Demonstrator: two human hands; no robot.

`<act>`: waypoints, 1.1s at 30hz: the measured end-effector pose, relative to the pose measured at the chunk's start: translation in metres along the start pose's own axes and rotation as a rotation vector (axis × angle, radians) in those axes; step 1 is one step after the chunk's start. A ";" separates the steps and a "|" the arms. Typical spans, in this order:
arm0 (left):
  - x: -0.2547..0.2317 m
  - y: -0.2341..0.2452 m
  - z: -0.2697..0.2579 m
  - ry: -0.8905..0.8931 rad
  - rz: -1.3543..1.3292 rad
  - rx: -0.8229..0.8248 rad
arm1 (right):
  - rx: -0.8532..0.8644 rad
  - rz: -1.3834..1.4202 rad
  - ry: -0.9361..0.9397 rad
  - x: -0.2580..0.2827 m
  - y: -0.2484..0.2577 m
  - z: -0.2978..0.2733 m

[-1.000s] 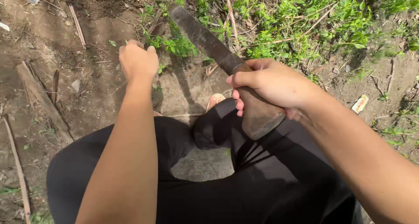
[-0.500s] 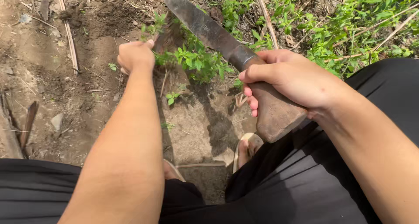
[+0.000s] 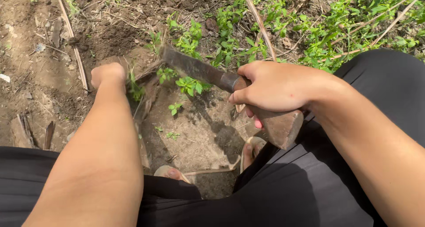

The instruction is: The person uses a hand hoe to loosen soil and uproot weeds in a garden area. They repeatedly scrape the tool into the ground, pull out the weeds by hand, and toss them aside.

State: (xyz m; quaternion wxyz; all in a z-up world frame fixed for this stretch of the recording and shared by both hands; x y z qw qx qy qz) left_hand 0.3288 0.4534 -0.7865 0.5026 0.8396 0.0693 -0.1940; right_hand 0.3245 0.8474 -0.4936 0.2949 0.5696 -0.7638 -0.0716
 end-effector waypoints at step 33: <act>-0.027 -0.003 0.003 -0.311 0.201 0.218 | 0.006 0.455 -0.051 0.033 -0.044 0.016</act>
Point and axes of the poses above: each hand's wrist, its own z-axis towards the middle knuckle, its own y-axis out of the back of the hand, x = y × z, the point moved 4 cm from there along z, towards the middle knuckle, and after that the axes turned 5 degrees about -x, right-handed, at the moved point
